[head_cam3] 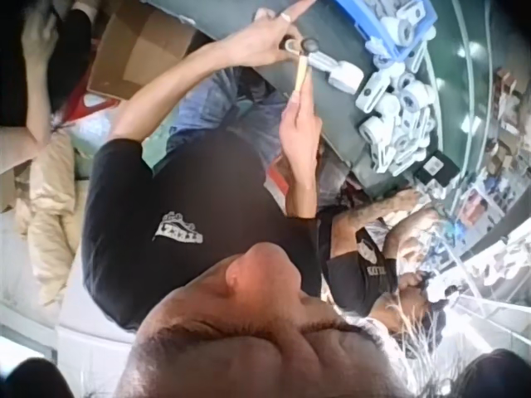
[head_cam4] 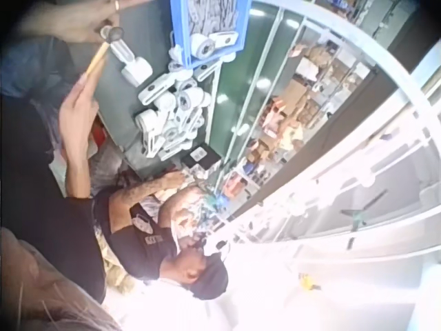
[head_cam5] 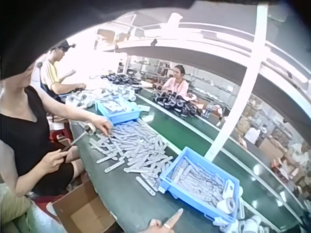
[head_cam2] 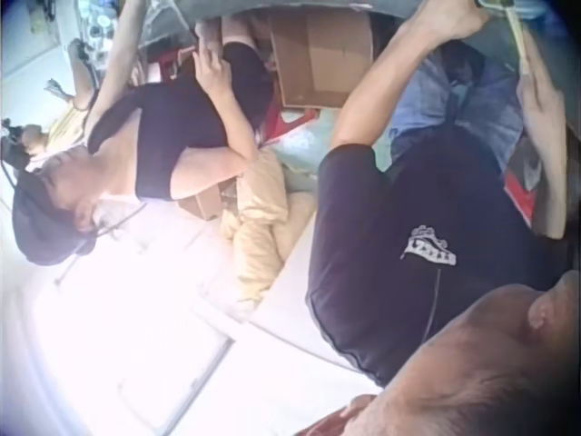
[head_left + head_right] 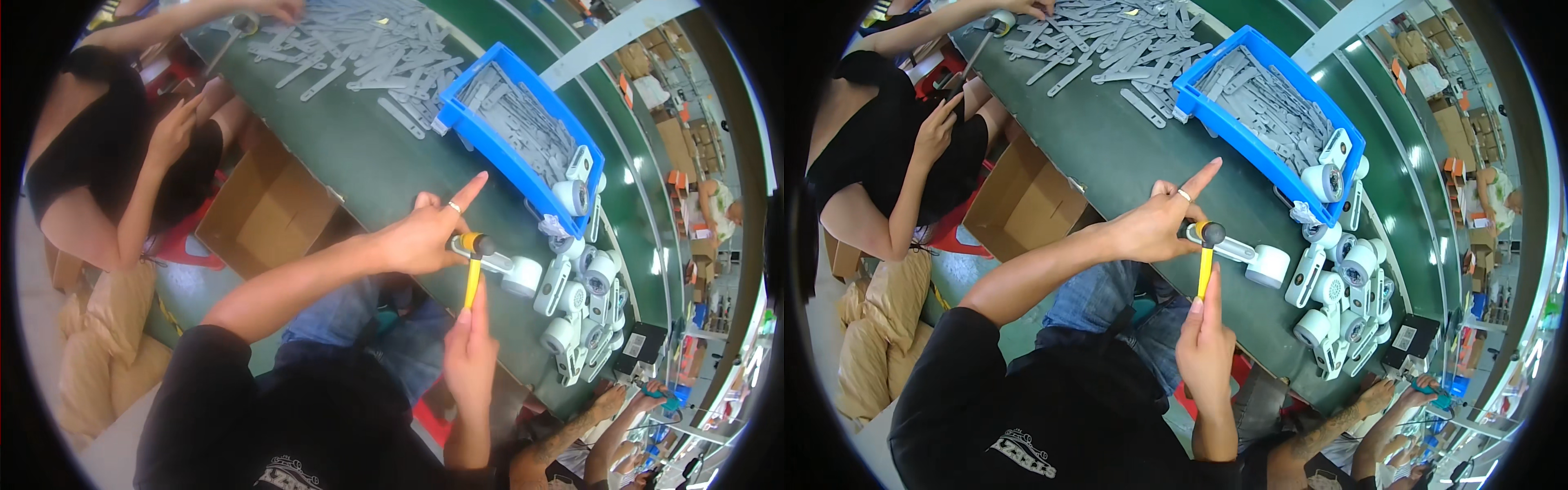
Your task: The person assembles device handles on an assembly line by placing metal strips into plastic casings and tapping them in with a mallet.
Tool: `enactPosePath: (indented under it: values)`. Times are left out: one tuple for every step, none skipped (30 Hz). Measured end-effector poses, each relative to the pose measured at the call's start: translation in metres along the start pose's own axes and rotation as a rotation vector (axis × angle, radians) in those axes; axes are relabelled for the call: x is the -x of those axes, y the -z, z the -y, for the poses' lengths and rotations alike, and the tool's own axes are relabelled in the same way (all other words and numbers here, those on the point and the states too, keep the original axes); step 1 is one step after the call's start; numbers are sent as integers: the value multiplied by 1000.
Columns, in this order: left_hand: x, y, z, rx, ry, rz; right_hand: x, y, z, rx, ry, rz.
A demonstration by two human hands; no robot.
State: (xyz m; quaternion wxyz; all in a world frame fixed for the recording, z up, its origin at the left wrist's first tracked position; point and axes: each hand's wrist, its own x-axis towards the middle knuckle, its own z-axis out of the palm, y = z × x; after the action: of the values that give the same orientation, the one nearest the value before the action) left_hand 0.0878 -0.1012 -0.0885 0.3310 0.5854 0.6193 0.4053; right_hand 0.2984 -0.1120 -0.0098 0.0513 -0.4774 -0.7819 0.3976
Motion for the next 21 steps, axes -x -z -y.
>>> enactPosePath:
  values:
    - [-4,3,3,-24,26,-11,0,2,3,4,9,-2]
    - [-3,3,3,-21,28,-13,14,7,5,-113,40,-34]
    - [-2,4,3,5,15,-11,24,10,6,-229,71,-68]
    - [-4,3,-1,32,-13,4,24,1,-7,-174,134,-124]
    - [-3,1,-2,33,-23,14,19,-2,-13,-48,144,-108]
    - [1,-1,-1,14,-31,-15,13,-5,-19,76,164,-92]
    - [4,-1,1,-3,-32,-54,17,-3,-21,66,162,-85]
    - [5,0,3,0,-37,-52,21,0,-21,58,161,-91]
    - [4,1,5,-53,-149,-70,30,5,-17,-146,66,-169]
    - [4,1,7,-108,-263,-82,36,10,-13,-354,-32,-250]
    - [3,-1,12,-107,-268,-73,37,13,-11,-394,-12,-313]
    - [3,-5,19,-194,-409,-174,33,19,-9,-359,-60,-296]
    - [4,-7,20,-277,-550,-274,31,23,-8,-322,-112,-279]
    - [4,-7,19,-272,-553,-264,33,25,-8,-325,-121,-285]
    - [6,-7,17,-268,-525,-256,35,25,-7,-343,-135,-287]
    - [7,-6,14,-265,-494,-248,38,25,-7,-361,-150,-287]
    - [7,-5,13,-261,-493,-237,41,24,-6,-365,-161,-289]
    - [6,-4,13,-252,-498,-232,44,24,-5,-405,-104,-344]
    - [5,-3,12,-245,-506,-230,45,22,-4,-444,-42,-400]
    - [3,-3,9,-244,-515,-221,37,13,-14,-521,-52,-425]
    - [2,-3,7,-268,-505,-213,21,1,-44,-264,-5,-375]
